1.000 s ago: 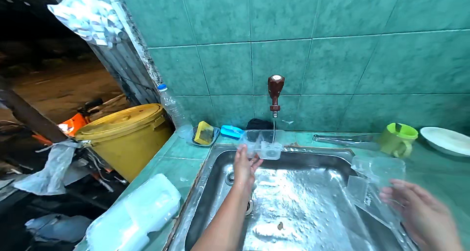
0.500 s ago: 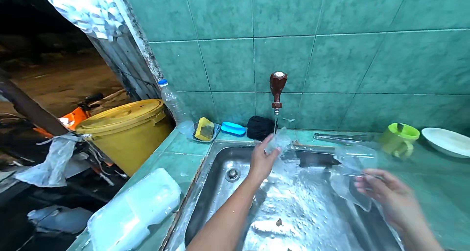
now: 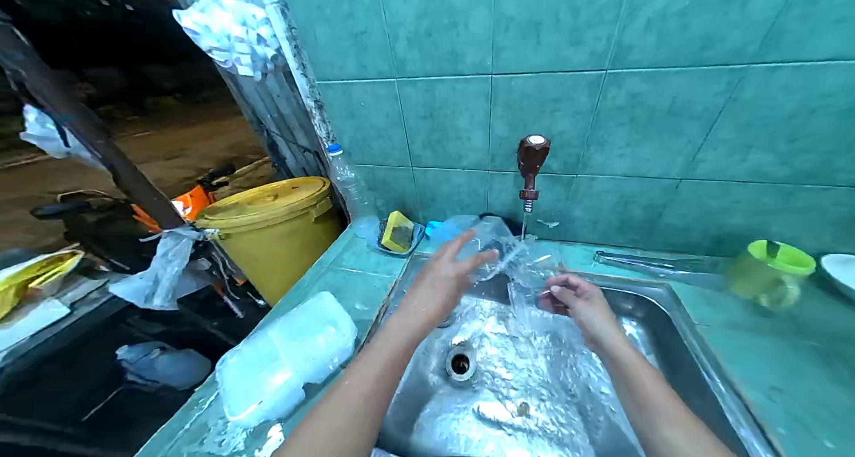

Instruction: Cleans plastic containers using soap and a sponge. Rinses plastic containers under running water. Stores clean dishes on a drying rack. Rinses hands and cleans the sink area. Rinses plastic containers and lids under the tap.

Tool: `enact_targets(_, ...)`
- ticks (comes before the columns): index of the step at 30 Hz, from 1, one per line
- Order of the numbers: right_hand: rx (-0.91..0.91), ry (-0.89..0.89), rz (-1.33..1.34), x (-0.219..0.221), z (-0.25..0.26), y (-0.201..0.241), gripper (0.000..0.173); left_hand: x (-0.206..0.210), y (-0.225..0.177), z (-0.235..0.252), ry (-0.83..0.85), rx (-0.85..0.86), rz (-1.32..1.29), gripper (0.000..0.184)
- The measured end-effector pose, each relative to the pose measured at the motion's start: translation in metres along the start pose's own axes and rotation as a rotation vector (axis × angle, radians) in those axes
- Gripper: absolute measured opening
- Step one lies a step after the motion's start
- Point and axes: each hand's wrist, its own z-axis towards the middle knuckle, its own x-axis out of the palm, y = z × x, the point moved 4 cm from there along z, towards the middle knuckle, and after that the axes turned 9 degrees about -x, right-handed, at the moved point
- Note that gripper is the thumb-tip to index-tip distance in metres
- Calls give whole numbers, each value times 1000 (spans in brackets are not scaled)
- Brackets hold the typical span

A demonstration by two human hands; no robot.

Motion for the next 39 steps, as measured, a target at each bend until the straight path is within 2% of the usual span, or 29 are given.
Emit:
enact_targets(3,90,-65,124,16,12,2,19,-17,20,-26,-93,-186,-42,56)
enact_targets(6,199,-198,284,21,19,-11,18,-22,28,-59,-109,-262,-50,54)
enact_targets(11,242,-163,396,36,22,-14,18,-14,31,-100,-132,-172,-29,52)
enact_targets(15,245,-113,365,39,19,-2,16,-4,26,-123,-187,-201,-85,49)
enact_targets(17,91,-61,238,34,18,7,18,-5,27,-132,-257,-231,-125,45)
enact_targets(20,-324,58,-134,23,29,21,19,-7,28,-140,-329,-282,-170,45)
enact_targets(22,-376,90,-244,28,30,29,18,-3,26,-147,-329,-331,-206,45)
enact_targets(24,-246,17,-121,32,27,35,20,2,24,-149,-322,-349,-244,45)
enact_targets(28,41,-306,336,15,34,20,21,8,25,-155,-300,-361,-316,48)
enact_targets(30,96,-380,480,10,37,10,20,9,28,-161,-304,-383,-355,49)
enact_targets(33,82,-403,599,10,39,6,21,12,34,-167,-318,-424,-399,50)
enact_targets(36,35,-290,530,15,32,11,16,17,34,-169,-314,-458,-439,52)
enact_targets(39,-133,29,158,24,19,15,18,16,34,-172,-319,-499,-504,56)
